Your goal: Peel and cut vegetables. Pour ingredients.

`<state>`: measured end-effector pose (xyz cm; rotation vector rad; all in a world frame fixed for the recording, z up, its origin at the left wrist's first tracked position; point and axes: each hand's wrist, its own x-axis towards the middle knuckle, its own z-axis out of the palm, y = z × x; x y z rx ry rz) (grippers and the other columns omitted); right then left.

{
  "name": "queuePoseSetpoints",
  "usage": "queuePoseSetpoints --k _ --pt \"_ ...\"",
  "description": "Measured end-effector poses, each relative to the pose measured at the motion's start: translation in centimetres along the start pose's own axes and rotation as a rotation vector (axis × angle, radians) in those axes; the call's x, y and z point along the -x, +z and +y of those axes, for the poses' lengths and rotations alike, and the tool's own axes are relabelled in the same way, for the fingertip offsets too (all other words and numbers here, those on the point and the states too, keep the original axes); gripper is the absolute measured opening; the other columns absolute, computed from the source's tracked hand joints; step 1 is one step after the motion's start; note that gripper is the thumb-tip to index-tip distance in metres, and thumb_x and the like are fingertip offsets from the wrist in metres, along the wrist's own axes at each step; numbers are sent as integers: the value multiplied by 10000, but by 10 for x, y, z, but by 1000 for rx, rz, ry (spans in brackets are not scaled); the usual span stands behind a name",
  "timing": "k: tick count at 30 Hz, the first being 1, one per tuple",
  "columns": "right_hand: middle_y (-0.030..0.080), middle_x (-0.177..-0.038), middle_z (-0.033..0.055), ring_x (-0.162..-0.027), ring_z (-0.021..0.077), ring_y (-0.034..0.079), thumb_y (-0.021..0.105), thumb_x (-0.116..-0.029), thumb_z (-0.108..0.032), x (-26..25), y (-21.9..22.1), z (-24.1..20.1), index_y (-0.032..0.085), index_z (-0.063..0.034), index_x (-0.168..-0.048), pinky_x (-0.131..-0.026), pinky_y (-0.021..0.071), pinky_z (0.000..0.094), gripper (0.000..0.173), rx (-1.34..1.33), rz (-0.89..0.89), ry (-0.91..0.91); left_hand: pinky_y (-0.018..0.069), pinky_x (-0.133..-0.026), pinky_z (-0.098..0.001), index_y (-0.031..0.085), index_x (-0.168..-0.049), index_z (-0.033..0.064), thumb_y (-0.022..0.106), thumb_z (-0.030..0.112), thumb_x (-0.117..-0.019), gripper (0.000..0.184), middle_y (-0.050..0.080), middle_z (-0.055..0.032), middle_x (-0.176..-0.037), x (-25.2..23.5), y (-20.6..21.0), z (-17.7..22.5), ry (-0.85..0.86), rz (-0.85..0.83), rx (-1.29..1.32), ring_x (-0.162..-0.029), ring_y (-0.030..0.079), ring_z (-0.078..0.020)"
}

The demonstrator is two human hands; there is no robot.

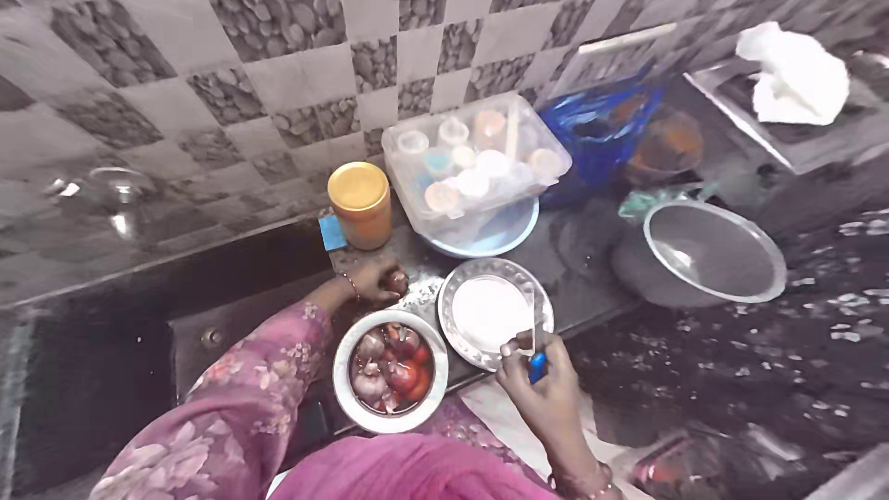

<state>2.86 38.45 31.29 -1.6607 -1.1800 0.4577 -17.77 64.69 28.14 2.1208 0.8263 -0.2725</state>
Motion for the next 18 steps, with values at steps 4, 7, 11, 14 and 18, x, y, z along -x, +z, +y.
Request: queuePoseSetpoints --k 4,7,11,14,18 --pt "659 -878 4 -559 -37 502 645 -916 -186 -6 1 -2 556 55 -1106 -476 444 141 319 1 -19 -22 422 -1111 -545 485 -1472 11 785 197 -907 667 595 -247 -1370 -7 1 -5 4 -15 -57 -1278 577 -393" --pt "664 -881 5 -553 -26 511 642 -925 -194 -10 4 -4 557 58 -1121 -472 455 155 330 3 -48 -42 432 -1100 -548 530 -1434 22 843 240 -852 696 619 -224 -1338 -9 5 -22 68 51 -131 -1255 595 -373" --pt "665 -879 7 -565 -13 527 640 -927 -198 -13 2 -8 562 50 -1117 -479 470 173 322 -4 -69 -69 426 -1118 -555 585 -1400 38 765 198 -907 549 597 -195 -1396 27 -9 -21 183 258 -255 -1306 571 -356" --pt "666 -891 11 -575 -19 525 640 -926 -199 -14 0 -10 561 49 -1104 -488 462 161 316 -16 -58 -79 572 -847 -491 764 -1012 36 713 169 -921 169 732 -131 -965 90 -12 26 309 381 -211 -897 709 -270" --pt "666 -904 26 -573 -9 529 639 -929 -184 -14 2 -10 554 63 -1112 -486 463 167 319 -69 -74 -98 523 -897 -578 713 -1202 85 584 292 -1034 296 703 -145 -1176 120 12 96 -129 -69 -387 -1071 678 -356"
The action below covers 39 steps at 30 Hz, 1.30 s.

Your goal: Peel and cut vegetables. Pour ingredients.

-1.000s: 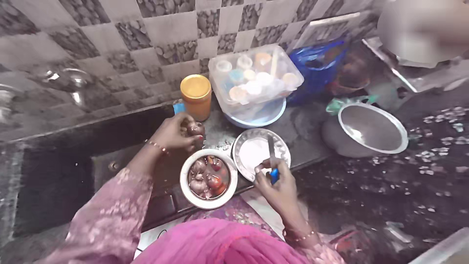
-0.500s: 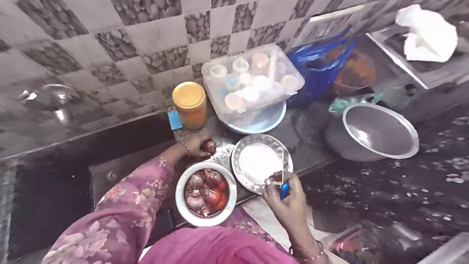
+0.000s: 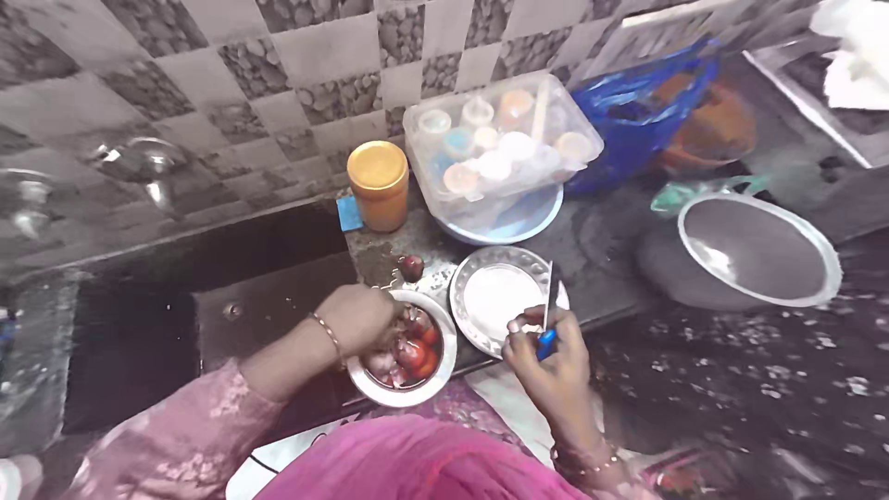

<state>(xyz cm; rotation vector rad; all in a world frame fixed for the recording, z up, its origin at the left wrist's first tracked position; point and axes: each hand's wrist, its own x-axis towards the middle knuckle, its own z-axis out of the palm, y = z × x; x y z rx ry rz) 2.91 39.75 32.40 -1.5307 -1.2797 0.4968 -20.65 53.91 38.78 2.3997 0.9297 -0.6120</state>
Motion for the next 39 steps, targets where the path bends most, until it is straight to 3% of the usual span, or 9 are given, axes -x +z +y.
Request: queuePoseSetpoints --k 8,12,15,18,21,25,29,33,39 --pt "668 -897 16 -541 -11 508 645 -918 -182 10 -5 -3 552 55 -1120 -460 446 172 325 -70 4 -11 527 -845 -591 550 -1318 -75 590 55 -977 366 589 -260 -1289 -11 10 49 -203 -224 -210 -1087 634 -458" --pt "661 -898 15 -550 -20 501 641 -919 -190 16 -10 5 556 57 -1113 -469 438 159 326 -76 37 -24 517 -873 -599 567 -1311 -68 692 154 -946 446 543 -252 -1367 -16 2 56 -259 -305 -257 -1125 612 -458" --pt "661 -903 19 -544 -23 496 640 -923 -187 21 -13 9 554 58 -1113 -465 435 158 321 -89 53 -20 512 -867 -621 635 -1194 -50 781 266 -880 469 630 -252 -1230 -20 1 54 -322 -367 -295 -1109 624 -456" --pt "663 -894 20 -542 -33 486 638 -915 -176 25 -16 10 555 68 -1105 -465 425 147 320 -93 70 -14 518 -850 -615 640 -1134 -68 664 123 -953 264 646 -267 -1152 -23 -1 59 -349 -419 -345 -1092 629 -460" --pt "651 -878 12 -538 -34 477 642 -912 -179 28 -17 13 556 61 -1102 -464 417 145 318 -101 93 -4 499 -905 -631 613 -1244 -60 520 21 -1013 261 637 -290 -1187 -28 11 63 -412 -355 -382 -1141 615 -479" --pt "647 -887 -14 -558 -51 481 652 -911 -183 33 -18 16 547 43 -1112 -475 423 128 320 -127 113 9 467 -912 -731 633 -1228 -80 615 123 -992 311 619 -355 -1205 -64 42 38 -519 -325 -367 -1158 589 -553" --pt "649 -921 2 -574 -56 479 651 -906 -156 38 -20 17 537 60 -1101 -491 419 119 313 -154 143 -9 474 -936 -693 598 -1208 -158 613 94 -994 331 598 -381 -1215 -68 39 38 -469 -340 -334 -1164 587 -553" --pt "648 -930 13 -565 -49 477 652 -914 -152 43 -21 20 530 67 -1110 -480 418 129 318 -172 171 -9 485 -909 -630 652 -1145 -72 738 186 -908 360 655 -276 -1132 -53 31 31 -321 -274 -323 -1075 635 -453" --pt "654 -917 0 -577 -48 491 651 -912 -149 47 -22 18 552 49 -1101 -484 427 127 291 -163 181 -16 523 -822 -611 732 -1081 74 757 391 -864 385 709 -173 -1052 -22 2 39 -339 -217 -390 -997 676 -397"
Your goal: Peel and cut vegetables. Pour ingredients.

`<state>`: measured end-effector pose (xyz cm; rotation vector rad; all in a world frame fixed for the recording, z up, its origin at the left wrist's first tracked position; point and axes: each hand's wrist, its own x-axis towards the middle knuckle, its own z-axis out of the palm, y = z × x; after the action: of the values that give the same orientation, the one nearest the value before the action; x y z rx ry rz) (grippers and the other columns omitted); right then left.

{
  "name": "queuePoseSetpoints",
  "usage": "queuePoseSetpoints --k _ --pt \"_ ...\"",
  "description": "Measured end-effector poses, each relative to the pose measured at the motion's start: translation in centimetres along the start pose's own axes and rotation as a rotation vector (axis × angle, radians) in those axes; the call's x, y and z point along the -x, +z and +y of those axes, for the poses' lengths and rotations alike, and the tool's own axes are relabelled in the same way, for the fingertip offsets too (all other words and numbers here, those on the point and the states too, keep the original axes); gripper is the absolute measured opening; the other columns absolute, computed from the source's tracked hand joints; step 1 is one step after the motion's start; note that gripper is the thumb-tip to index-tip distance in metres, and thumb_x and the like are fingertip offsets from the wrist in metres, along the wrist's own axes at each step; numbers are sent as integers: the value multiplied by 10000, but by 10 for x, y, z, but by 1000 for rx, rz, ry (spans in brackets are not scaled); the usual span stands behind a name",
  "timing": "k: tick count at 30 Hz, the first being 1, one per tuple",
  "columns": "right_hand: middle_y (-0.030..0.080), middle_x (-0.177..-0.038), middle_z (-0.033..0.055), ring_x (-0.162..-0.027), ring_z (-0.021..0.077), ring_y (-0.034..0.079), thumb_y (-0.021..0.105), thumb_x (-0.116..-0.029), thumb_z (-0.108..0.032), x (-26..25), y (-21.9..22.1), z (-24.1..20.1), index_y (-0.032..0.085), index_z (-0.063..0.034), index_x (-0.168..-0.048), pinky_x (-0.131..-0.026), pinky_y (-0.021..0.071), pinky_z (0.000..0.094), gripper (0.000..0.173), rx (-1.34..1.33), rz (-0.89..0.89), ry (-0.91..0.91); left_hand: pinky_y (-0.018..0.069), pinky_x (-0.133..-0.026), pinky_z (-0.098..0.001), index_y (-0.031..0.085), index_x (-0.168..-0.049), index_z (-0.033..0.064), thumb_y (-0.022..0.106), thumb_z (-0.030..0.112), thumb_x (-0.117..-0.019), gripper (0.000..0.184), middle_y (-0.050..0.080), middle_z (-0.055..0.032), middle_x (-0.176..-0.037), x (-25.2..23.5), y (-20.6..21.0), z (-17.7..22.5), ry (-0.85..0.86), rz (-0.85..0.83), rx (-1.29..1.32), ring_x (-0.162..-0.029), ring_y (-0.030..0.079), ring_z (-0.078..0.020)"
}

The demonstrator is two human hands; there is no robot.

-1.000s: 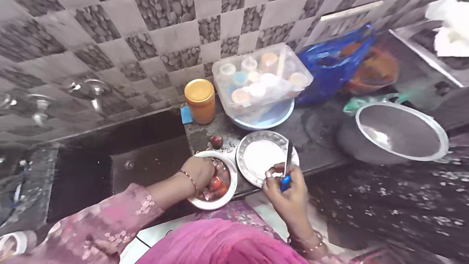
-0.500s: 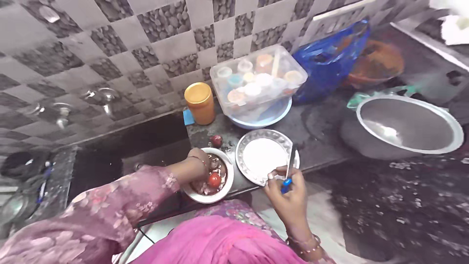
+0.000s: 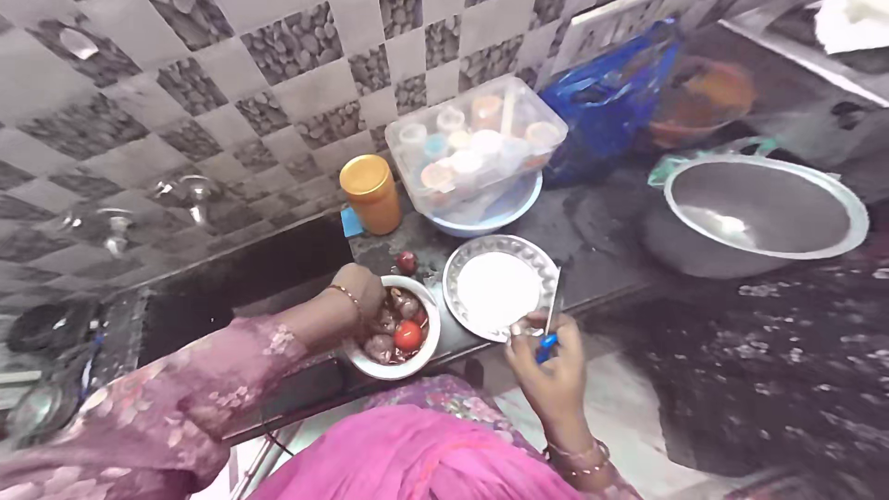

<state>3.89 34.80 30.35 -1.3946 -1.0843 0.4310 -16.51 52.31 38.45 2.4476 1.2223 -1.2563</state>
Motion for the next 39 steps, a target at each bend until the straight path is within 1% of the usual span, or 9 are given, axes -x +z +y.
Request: queuePoseSetpoints --k 6,12,20,24,27,29,32,35,39 --pt "658 -902 -6 -586 -39 511 646 -928 -176 0 5 -1 561 41 -1110 -491 448 144 295 39 -50 7 536 -745 -577 698 -1244 261 756 318 -858 395 713 -80 -1115 11 13 -24 68 94 1 -954 688 -339" --pt "659 -888 3 -546 -21 495 653 -919 -186 -3 15 -9 562 36 -1116 -467 440 163 311 50 -118 46 539 -737 -564 702 -1266 263 859 484 -711 618 706 -50 -1157 24 18 -34 129 242 130 -938 691 -305" --pt "660 -882 30 -542 -11 497 650 -920 -178 -4 21 -7 565 62 -1122 -468 443 170 325 112 -128 37 555 -717 -555 731 -1211 220 849 592 -675 663 713 -29 -1143 14 33 -47 251 361 197 -915 701 -279" --pt "654 -874 23 -553 -17 501 652 -918 -184 -6 22 -6 564 64 -1119 -479 447 166 331 126 -117 53 557 -785 -556 744 -1171 206 881 602 -635 681 712 -11 -1095 8 31 -63 374 366 336 -946 691 -242" --pt "655 -890 23 -565 -20 504 650 -927 -188 -5 22 -6 557 61 -1134 -485 453 163 337 139 -105 72 590 -796 -513 760 -1117 164 859 590 -596 680 724 -16 -1039 -6 33 -86 577 517 525 -925 697 -191" --pt "657 -895 21 -555 -23 498 647 -934 -184 -7 21 -6 552 62 -1133 -477 448 160 331 148 -101 82 583 -837 -500 758 -1097 109 887 521 -596 662 724 -57 -1048 -22 22 -102 607 553 613 -952 692 -206" --pt "663 -895 24 -548 -24 496 647 -924 -178 -10 23 -7 560 67 -1120 -469 446 159 325 175 -91 74 516 -912 -620 727 -1183 70 964 429 -625 705 695 -142 -1138 -53 -4 -119 387 450 545 -1047 666 -328" --pt "651 -882 1 -548 -34 490 650 -927 -196 -11 27 -10 564 40 -1112 -465 443 147 312 209 -83 79 520 -827 -691 736 -1144 200 908 570 -606 675 716 -133 -1125 -112 -8 -123 112 381 336 -1034 683 -379" --pt "651 -870 -9 -540 -43 483 660 -915 -179 -12 29 -10 570 38 -1101 -463 438 138 300 237 -65 112 498 -817 -710 731 -1054 78 854 366 -737 446 697 -224 -1111 -162 -7 -101 -31 228 264 -1044 656 -466"
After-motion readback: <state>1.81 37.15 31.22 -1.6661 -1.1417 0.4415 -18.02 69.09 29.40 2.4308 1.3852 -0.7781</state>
